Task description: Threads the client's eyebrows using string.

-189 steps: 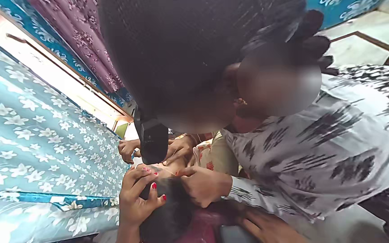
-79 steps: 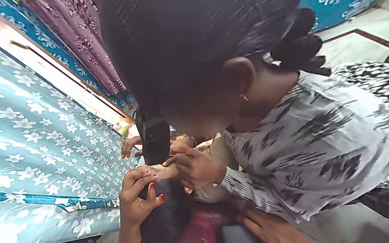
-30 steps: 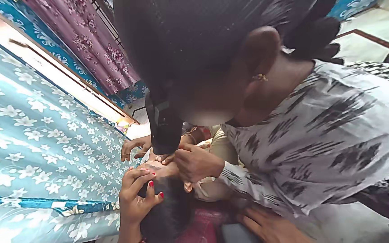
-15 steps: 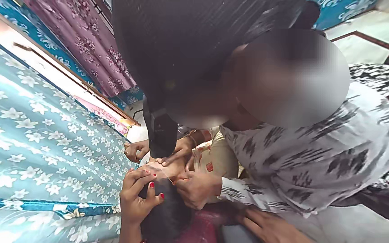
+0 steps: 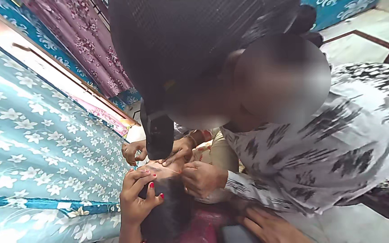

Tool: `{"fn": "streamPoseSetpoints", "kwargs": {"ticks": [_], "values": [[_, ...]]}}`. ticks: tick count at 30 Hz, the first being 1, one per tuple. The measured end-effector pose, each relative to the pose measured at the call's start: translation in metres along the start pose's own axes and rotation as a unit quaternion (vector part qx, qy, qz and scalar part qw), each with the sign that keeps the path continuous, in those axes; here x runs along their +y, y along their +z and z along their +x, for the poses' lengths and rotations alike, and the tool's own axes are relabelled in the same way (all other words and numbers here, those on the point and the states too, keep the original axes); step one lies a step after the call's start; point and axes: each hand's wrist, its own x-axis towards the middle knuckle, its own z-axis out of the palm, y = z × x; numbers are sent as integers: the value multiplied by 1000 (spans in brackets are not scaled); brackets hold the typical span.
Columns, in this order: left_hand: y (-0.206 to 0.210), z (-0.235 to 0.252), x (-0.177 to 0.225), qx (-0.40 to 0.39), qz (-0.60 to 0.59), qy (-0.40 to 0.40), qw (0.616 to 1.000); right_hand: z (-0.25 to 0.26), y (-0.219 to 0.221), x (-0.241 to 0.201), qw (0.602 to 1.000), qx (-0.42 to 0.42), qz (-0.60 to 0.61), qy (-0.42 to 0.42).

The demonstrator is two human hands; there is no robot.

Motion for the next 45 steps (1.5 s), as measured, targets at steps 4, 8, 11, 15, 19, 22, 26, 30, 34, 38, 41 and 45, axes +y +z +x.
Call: {"fn": "streamPoseSetpoints", "kwargs": {"ticks": [4,8,11,15,19,22,26,30,34,38,41,45], "values": [[0,-1,-1,2,3,-1,1000,-1,2,2,1000,-8,4,-1],[-1,-1,-2,3,11,-1,1000,0,0,1,1000,-9,6,0],[-2,-3,-1,1,9,-4,1000,-1,0,0,1000,-9,3,1],[-4,-4,-1,3,11,-6,1000,-1,0,-1,1000,-13,7,1],[-4,-4,-1,6,12,-7,1000,-1,1,0,1000,-5,-6,-8],[-4,-4,-1,5,8,-11,1000,-1,3,2,1000,-2,-12,-13],[-5,-5,-1,3,4,-10,1000,-1,2,1,1000,-6,2,-9],[-4,-4,-1,5,-2,-8,1000,0,0,0,1000,-15,9,-6],[-5,-4,-2,6,0,-7,1000,0,-1,0,1000,-15,12,-3],[-5,-4,-2,7,4,-8,1000,0,-1,-1,1000,-14,12,-2],[-5,-4,-2,8,5,-7,1000,1,-1,-2,1000,-15,11,-1],[-5,-4,-3,8,1,-7,1000,1,1,-1,1000,-6,-1,-5]]}}
